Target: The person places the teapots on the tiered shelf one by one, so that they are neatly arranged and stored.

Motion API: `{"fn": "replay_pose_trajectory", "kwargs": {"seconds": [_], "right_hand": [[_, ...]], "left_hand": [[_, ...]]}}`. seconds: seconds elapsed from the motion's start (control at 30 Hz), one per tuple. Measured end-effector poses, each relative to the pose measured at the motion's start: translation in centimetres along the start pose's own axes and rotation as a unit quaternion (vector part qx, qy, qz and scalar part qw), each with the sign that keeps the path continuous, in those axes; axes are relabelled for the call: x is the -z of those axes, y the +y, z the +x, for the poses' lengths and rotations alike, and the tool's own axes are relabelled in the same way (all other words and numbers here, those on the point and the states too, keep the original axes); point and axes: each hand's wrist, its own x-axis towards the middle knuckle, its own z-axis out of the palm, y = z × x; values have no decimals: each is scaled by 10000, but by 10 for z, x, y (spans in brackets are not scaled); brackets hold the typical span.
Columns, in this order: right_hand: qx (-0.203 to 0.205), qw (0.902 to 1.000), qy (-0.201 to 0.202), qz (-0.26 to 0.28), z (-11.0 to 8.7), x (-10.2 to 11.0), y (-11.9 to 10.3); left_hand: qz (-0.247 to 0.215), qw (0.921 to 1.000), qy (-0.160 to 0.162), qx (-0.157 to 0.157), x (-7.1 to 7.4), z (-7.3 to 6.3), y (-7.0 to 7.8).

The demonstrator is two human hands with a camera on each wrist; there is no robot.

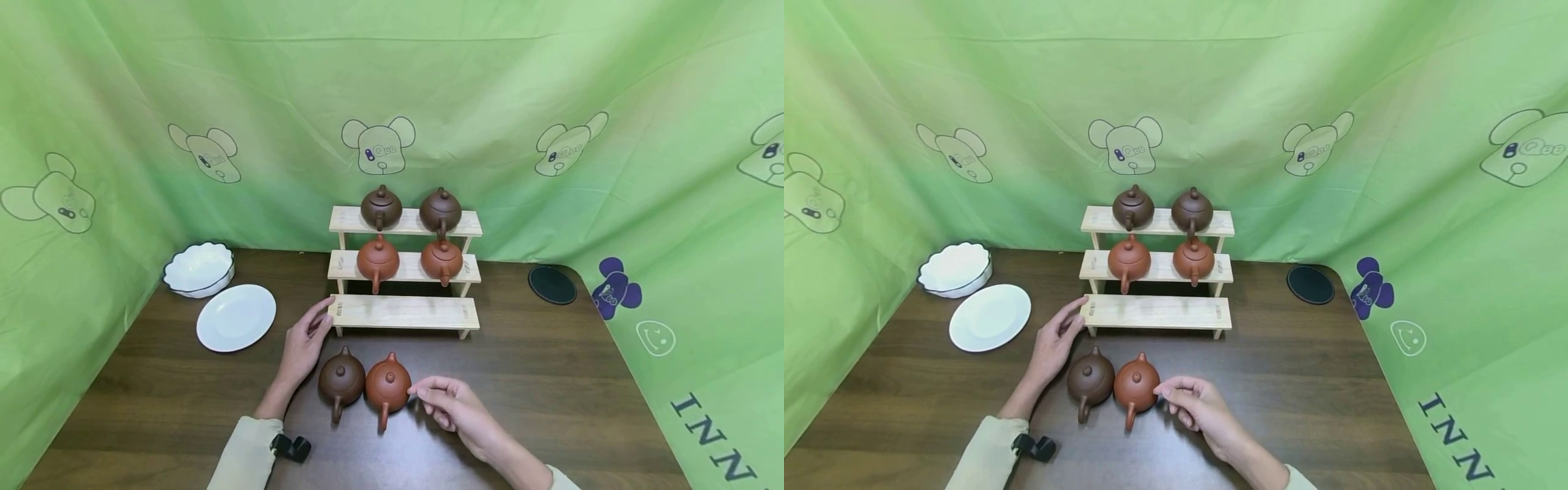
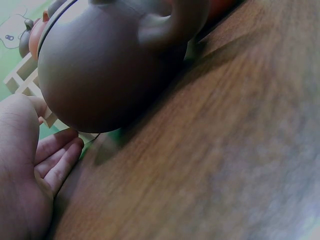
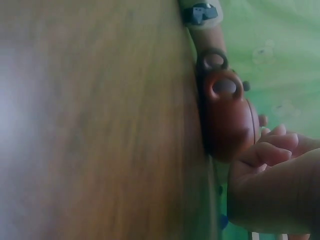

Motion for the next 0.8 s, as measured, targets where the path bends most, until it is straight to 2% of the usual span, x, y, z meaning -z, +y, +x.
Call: {"fn": "replay_pose_trajectory", "kwargs": {"seconds": [0.07, 0.13, 0.23, 0.4, 0.47, 0.53, 0.63, 0.73, 0.8], "right_hand": [[13, 9999, -113, -55, -1, -2, 2], [30, 9996, -264, -88, -2, -5, 3], [43, 9984, -556, -107, -4, -8, 5], [-74, 9957, -924, 5, -7, -15, 10], [-193, 9948, -987, 144, -8, -19, 12], [-317, 9939, -1002, 323, -10, -23, 14], [-420, 9921, -1034, 579, -12, -30, 17], [-441, 9883, -1194, 843, -13, -35, 19], [-475, 9843, -1365, 1016, -13, -37, 21]], "left_hand": [[51, 10000, 14, 37, 0, -1, 5], [72, 10000, 18, 18, 0, -1, 2], [83, 10000, -4, 20, 1, -1, -5], [150, 9991, -189, 347, 2, 2, -25], [213, 9988, -202, 397, 2, 2, -28], [176, 9991, -179, 352, 2, 2, -24], [131, 9999, -73, 77, 1, 0, -13], [53, 9999, -40, 78, 1, -1, 2], [73, 9997, -58, 213, 1, -1, 8]]}}
